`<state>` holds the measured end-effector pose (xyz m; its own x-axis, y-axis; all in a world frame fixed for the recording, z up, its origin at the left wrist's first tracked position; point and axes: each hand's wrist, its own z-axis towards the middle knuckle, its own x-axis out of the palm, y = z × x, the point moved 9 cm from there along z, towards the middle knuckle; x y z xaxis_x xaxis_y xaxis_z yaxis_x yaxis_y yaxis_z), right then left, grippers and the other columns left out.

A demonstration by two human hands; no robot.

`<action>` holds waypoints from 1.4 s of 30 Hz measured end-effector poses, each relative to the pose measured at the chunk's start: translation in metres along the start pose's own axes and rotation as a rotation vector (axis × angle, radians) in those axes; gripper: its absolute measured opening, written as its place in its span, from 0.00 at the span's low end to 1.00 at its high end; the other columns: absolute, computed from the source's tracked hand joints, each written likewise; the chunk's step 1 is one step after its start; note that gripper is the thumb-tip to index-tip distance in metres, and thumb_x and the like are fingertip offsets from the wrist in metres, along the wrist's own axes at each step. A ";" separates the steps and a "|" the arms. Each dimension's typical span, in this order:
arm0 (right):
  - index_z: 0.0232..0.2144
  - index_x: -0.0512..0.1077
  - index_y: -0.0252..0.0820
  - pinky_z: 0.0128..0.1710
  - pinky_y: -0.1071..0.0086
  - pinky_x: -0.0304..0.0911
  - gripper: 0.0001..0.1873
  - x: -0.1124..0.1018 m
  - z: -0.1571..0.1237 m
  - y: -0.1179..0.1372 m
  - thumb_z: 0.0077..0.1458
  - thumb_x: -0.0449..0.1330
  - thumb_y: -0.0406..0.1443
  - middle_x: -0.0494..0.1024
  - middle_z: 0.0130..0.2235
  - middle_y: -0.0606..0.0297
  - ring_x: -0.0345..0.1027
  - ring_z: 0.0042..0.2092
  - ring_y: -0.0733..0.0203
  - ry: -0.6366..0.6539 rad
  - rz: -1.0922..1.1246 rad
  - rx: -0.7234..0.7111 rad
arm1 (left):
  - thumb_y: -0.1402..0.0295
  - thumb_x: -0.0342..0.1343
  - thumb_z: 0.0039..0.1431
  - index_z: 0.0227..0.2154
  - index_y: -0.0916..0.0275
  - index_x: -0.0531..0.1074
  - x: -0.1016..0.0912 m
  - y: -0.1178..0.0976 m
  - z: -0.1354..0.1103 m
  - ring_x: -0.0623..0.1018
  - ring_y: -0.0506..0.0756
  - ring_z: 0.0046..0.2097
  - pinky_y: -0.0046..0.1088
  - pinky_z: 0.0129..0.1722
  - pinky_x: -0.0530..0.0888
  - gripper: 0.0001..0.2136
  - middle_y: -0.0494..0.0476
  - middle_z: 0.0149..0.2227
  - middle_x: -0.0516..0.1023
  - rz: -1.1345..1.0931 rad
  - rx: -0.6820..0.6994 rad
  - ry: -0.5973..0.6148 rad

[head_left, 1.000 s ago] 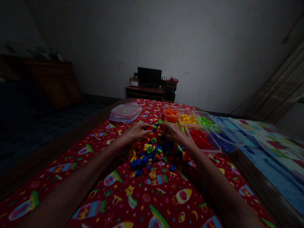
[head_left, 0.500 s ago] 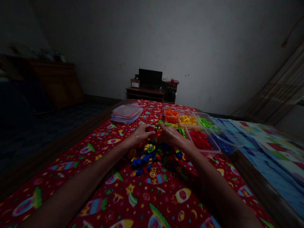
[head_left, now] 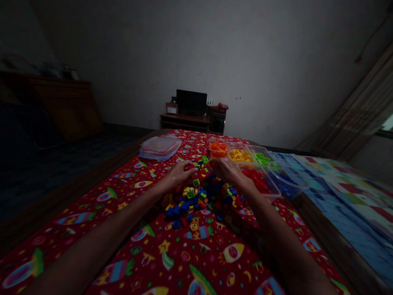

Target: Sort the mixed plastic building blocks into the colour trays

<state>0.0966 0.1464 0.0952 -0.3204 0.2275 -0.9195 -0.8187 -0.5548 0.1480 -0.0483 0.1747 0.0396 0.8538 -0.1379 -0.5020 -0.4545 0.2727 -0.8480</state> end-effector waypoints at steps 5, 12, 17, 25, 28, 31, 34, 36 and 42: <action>0.38 0.75 0.39 0.33 0.72 0.55 0.12 -0.049 -0.017 -0.077 0.56 0.55 0.37 0.77 0.37 0.56 0.67 0.36 0.61 -0.041 -0.219 0.313 | 0.55 0.55 0.48 0.34 0.61 0.74 -0.013 -0.010 0.003 0.78 0.57 0.36 0.30 0.34 0.73 0.16 0.56 0.35 0.80 0.335 0.154 -0.082; 0.39 0.76 0.35 0.31 0.72 0.59 0.14 -0.077 -0.055 -0.149 0.55 0.54 0.37 0.77 0.26 0.59 0.70 0.28 0.63 0.051 -0.120 0.634 | 0.56 0.51 0.53 0.44 0.62 0.74 -0.010 -0.024 -0.002 0.75 0.60 0.48 0.37 0.50 0.69 0.20 0.60 0.47 0.77 0.469 0.240 -0.062; 0.39 0.77 0.37 0.34 0.71 0.61 0.16 -0.106 -0.055 -0.137 0.55 0.52 0.36 0.79 0.29 0.56 0.72 0.32 0.60 -0.214 -0.167 0.614 | 0.55 0.49 0.57 0.48 0.63 0.71 0.006 -0.045 -0.013 0.73 0.60 0.51 0.39 0.53 0.68 0.21 0.63 0.50 0.75 0.497 0.341 -0.014; 0.37 0.77 0.38 0.30 0.73 0.58 0.15 -0.090 -0.031 -0.083 0.55 0.51 0.35 0.79 0.32 0.57 0.70 0.31 0.62 -0.169 -0.084 0.413 | 0.58 0.51 0.60 0.56 0.51 0.63 0.121 -0.104 -0.123 0.57 0.60 0.64 0.44 0.63 0.54 0.21 0.54 0.59 0.65 0.623 0.882 0.490; 0.35 0.77 0.38 0.30 0.73 0.56 0.14 -0.080 -0.024 -0.065 0.55 0.52 0.34 0.78 0.31 0.57 0.68 0.31 0.63 -0.125 -0.081 0.325 | 0.60 0.51 0.60 0.56 0.51 0.63 0.136 -0.103 -0.150 0.58 0.59 0.64 0.42 0.64 0.52 0.20 0.53 0.58 0.67 0.712 0.967 0.535; 0.33 0.77 0.39 0.29 0.73 0.53 0.12 -0.071 -0.019 -0.054 0.54 0.52 0.32 0.78 0.31 0.57 0.67 0.31 0.64 -0.100 -0.107 0.259 | 0.64 0.49 0.61 0.57 0.51 0.61 0.120 -0.091 -0.152 0.57 0.58 0.64 0.43 0.64 0.49 0.21 0.52 0.60 0.64 0.806 0.946 0.498; 0.31 0.76 0.39 0.28 0.72 0.50 0.12 -0.061 -0.016 -0.050 0.52 0.53 0.31 0.77 0.30 0.58 0.64 0.29 0.64 -0.061 -0.138 0.230 | 0.65 0.53 0.58 0.58 0.43 0.59 0.082 -0.067 -0.146 0.54 0.61 0.65 0.48 0.64 0.49 0.25 0.47 0.63 0.58 0.857 0.820 0.407; 0.32 0.76 0.39 0.27 0.71 0.48 0.12 -0.056 -0.014 -0.048 0.51 0.52 0.31 0.77 0.30 0.57 0.63 0.28 0.65 -0.048 -0.154 0.222 | 0.61 0.56 0.55 0.59 0.39 0.57 0.055 -0.043 -0.143 0.51 0.66 0.65 0.55 0.62 0.50 0.28 0.47 0.65 0.54 0.862 0.690 0.328; 0.30 0.76 0.38 0.26 0.71 0.48 0.14 -0.046 -0.011 -0.035 0.54 0.50 0.31 0.75 0.28 0.56 0.61 0.27 0.66 0.004 -0.172 0.202 | 0.51 0.58 0.49 0.62 0.47 0.50 0.016 0.019 -0.124 0.43 0.77 0.64 0.64 0.55 0.55 0.38 0.61 0.68 0.40 0.801 0.322 -0.033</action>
<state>0.1452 0.1464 0.1285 -0.1670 0.3012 -0.9388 -0.9397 -0.3370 0.0590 -0.0749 0.0600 -0.0054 0.3160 0.2372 -0.9186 -0.8329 0.5331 -0.1488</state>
